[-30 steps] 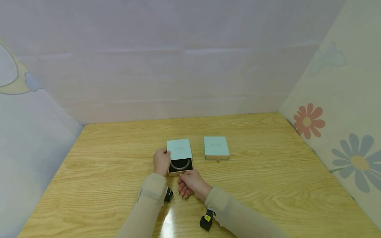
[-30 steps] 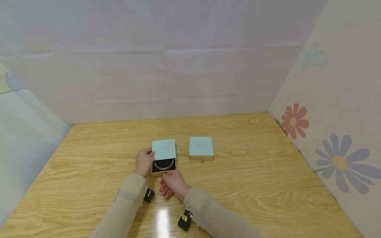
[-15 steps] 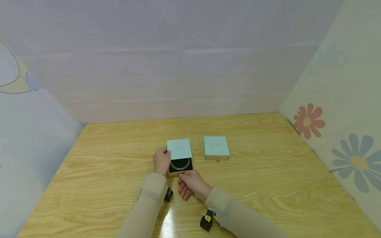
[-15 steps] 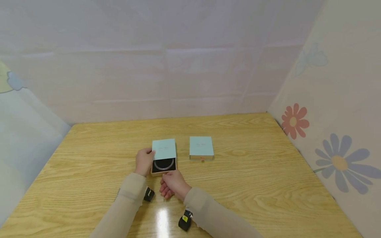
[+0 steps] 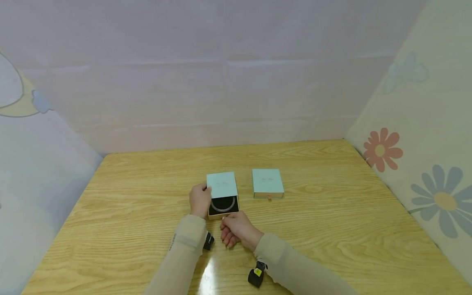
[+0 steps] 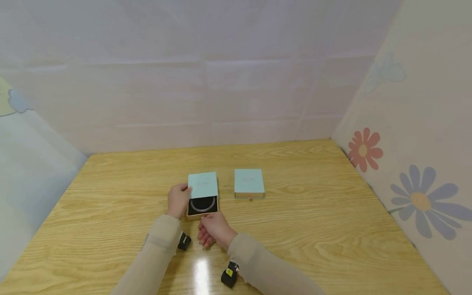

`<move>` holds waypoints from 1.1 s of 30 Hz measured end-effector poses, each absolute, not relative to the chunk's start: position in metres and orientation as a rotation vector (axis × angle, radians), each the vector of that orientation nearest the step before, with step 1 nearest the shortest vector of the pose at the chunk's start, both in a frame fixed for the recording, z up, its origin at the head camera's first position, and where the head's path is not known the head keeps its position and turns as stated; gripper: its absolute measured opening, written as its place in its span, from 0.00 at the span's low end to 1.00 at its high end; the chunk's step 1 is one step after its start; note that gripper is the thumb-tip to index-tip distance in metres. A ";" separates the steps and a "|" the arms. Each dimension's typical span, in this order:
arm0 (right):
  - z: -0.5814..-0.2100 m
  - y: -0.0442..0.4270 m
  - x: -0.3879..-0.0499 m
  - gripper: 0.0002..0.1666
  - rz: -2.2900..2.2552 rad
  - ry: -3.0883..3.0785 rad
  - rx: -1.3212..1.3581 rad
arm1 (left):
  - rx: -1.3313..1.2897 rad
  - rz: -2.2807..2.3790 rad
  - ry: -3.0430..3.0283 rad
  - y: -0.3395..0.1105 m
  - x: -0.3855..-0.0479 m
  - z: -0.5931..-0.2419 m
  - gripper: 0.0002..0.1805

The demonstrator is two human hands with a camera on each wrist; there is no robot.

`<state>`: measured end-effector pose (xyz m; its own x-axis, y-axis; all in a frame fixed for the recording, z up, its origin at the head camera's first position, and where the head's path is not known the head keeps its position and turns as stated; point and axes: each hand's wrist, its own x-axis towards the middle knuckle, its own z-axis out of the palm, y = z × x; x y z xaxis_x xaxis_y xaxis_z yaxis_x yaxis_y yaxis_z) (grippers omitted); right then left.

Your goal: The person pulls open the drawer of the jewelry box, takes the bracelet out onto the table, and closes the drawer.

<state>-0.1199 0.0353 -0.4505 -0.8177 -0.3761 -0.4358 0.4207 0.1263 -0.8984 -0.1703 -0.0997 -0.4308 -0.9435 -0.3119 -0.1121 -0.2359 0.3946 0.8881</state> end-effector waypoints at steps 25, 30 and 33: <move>-0.449 0.036 -0.115 0.16 -1.754 1.824 0.041 | 0.503 -1.600 -2.567 -0.100 -0.171 -0.431 0.16; -0.449 0.036 -0.115 0.16 -1.752 1.815 0.039 | 0.500 -1.595 -2.570 -0.100 -0.170 -0.430 0.16; -0.449 0.036 -0.114 0.17 -1.752 1.813 0.040 | 0.503 -1.584 -2.569 -0.100 -0.170 -0.430 0.16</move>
<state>-0.1143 0.0362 -0.4493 -0.8130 -0.3835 -0.4382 0.4248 0.1241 -0.8968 -0.1704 -0.0996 -0.4304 -0.9428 -0.3177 -0.1012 -0.2330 0.4107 0.8815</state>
